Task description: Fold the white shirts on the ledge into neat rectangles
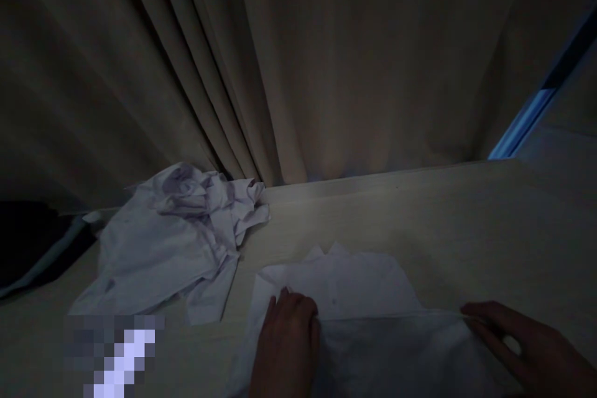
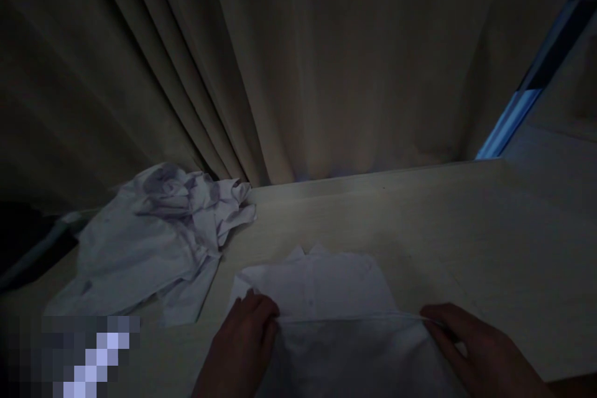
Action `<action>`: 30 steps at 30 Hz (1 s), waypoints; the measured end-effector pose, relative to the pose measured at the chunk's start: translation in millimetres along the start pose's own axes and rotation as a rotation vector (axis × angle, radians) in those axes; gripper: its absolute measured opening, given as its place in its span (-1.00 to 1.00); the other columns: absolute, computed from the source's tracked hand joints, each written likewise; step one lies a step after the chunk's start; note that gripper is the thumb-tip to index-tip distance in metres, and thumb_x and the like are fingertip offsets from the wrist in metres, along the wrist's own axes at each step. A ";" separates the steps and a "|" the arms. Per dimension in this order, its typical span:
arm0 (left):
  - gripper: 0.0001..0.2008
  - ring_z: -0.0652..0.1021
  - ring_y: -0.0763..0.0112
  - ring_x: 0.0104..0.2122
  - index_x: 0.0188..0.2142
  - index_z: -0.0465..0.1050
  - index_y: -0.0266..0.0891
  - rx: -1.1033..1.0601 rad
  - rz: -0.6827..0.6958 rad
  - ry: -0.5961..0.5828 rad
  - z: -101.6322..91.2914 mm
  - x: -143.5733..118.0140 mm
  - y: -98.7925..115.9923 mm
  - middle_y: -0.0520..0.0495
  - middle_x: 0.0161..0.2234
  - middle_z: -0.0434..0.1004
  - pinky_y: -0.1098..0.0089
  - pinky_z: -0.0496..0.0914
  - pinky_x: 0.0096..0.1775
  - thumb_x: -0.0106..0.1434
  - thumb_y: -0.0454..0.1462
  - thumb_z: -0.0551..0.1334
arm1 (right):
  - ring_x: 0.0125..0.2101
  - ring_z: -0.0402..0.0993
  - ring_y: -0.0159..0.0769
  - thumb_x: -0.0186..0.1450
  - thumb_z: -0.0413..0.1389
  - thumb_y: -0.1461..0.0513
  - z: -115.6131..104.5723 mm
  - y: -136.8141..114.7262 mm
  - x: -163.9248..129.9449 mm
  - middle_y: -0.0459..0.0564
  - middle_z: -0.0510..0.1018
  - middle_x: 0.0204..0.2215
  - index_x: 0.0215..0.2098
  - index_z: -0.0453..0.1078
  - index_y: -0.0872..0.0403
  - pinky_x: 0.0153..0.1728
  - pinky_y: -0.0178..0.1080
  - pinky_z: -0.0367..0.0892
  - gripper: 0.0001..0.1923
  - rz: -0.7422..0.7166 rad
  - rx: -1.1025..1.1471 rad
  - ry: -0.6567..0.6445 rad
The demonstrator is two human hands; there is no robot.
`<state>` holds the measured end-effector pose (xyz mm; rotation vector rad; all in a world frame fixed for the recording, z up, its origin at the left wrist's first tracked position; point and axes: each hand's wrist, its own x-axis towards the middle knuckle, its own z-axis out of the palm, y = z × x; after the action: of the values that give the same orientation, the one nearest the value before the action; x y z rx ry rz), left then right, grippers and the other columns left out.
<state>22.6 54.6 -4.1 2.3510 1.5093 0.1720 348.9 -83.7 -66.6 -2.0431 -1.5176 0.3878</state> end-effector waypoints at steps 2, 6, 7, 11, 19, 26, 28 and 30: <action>-0.72 0.41 0.23 -0.06 -0.32 0.43 -0.20 0.012 0.010 0.042 1.5 19.5 -1.5 -0.10 -0.22 0.47 0.14 0.18 0.08 0.19 -0.39 -0.05 | -0.25 0.51 -0.15 0.22 0.02 -0.02 -0.8 -9.8 22.7 0.01 0.58 -0.23 -0.22 0.45 -0.11 -0.24 -0.19 0.44 -0.71 0.036 0.002 -0.020; -0.71 0.44 0.26 -0.16 -0.33 0.43 -0.22 0.052 0.027 0.103 10.8 56.7 -4.3 -0.11 -0.27 0.48 0.21 0.23 -0.01 0.20 -0.37 -0.06 | -0.26 0.49 -0.21 0.25 -0.02 0.05 10.3 -15.0 66.6 -0.01 0.57 -0.23 -0.21 0.42 -0.07 -0.23 -0.20 0.37 -0.74 0.055 -0.011 -0.043; -0.71 0.45 0.27 -0.18 -0.34 0.44 -0.23 0.063 0.026 0.108 14.2 64.8 -5.6 -0.12 -0.28 0.49 0.22 0.24 -0.03 0.20 -0.37 -0.06 | -0.27 0.48 -0.21 0.25 -0.03 0.07 14.9 -14.8 76.7 -0.01 0.57 -0.23 -0.22 0.41 -0.06 -0.24 -0.20 0.36 -0.75 0.054 -0.023 -0.043; -0.70 0.47 0.28 -0.22 -0.33 0.45 -0.24 0.105 0.023 0.125 28.5 90.2 -15.2 -0.13 -0.30 0.51 0.23 0.23 -0.05 0.20 -0.36 -0.06 | -0.32 0.47 -0.24 0.25 -0.05 0.10 33.7 -12.8 110.9 -0.07 0.56 -0.32 -0.30 0.40 -0.06 -0.29 -0.21 0.30 -0.79 0.025 -0.085 -0.071; -0.69 0.48 0.25 -0.13 -0.23 0.45 -0.26 0.158 0.030 0.187 59.3 121.4 -38.3 -0.17 -0.21 0.52 0.17 0.24 0.01 0.22 -0.33 -0.06 | -0.31 0.46 -0.22 0.25 -0.10 0.14 64.4 -7.0 153.7 -0.04 0.55 -0.32 -0.29 0.38 -0.03 -0.31 -0.21 0.23 -0.77 0.054 -0.165 -0.037; -0.56 0.38 0.09 0.10 0.04 0.35 -0.19 0.197 -0.051 0.249 85.4 76.1 -122.7 -0.18 0.03 0.46 -0.06 0.14 0.15 0.22 -0.07 0.06 | -0.28 0.45 -0.20 0.25 -0.13 0.20 101.1 11.2 164.8 0.02 0.55 -0.30 -0.32 0.38 0.01 -0.31 -0.21 0.21 -0.76 0.115 -0.240 -0.100; -0.49 0.43 0.13 0.05 0.05 0.34 -0.18 0.170 -0.061 0.193 89.2 55.2 -152.1 -0.19 0.04 0.46 0.05 0.27 0.09 0.16 -0.02 0.13 | -0.28 0.45 -0.19 0.25 -0.14 0.21 111.8 20.4 163.9 0.03 0.55 -0.29 -0.29 0.38 0.02 -0.30 -0.20 0.21 -0.74 0.125 -0.229 -0.084; -0.54 0.46 0.19 0.03 0.03 0.37 -0.14 0.168 -0.071 0.118 91.8 40.8 -173.2 -0.16 0.03 0.47 0.13 0.32 0.05 0.14 -0.08 0.15 | -0.25 0.46 -0.18 0.23 -0.12 0.21 120.4 28.5 163.4 0.04 0.55 -0.26 -0.25 0.37 0.03 -0.25 -0.18 0.23 -0.74 0.143 -0.176 -0.055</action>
<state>-82.8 136.7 -153.1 2.4502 1.7215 0.1765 358.3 96.3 -164.2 -2.3039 -1.4887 0.3802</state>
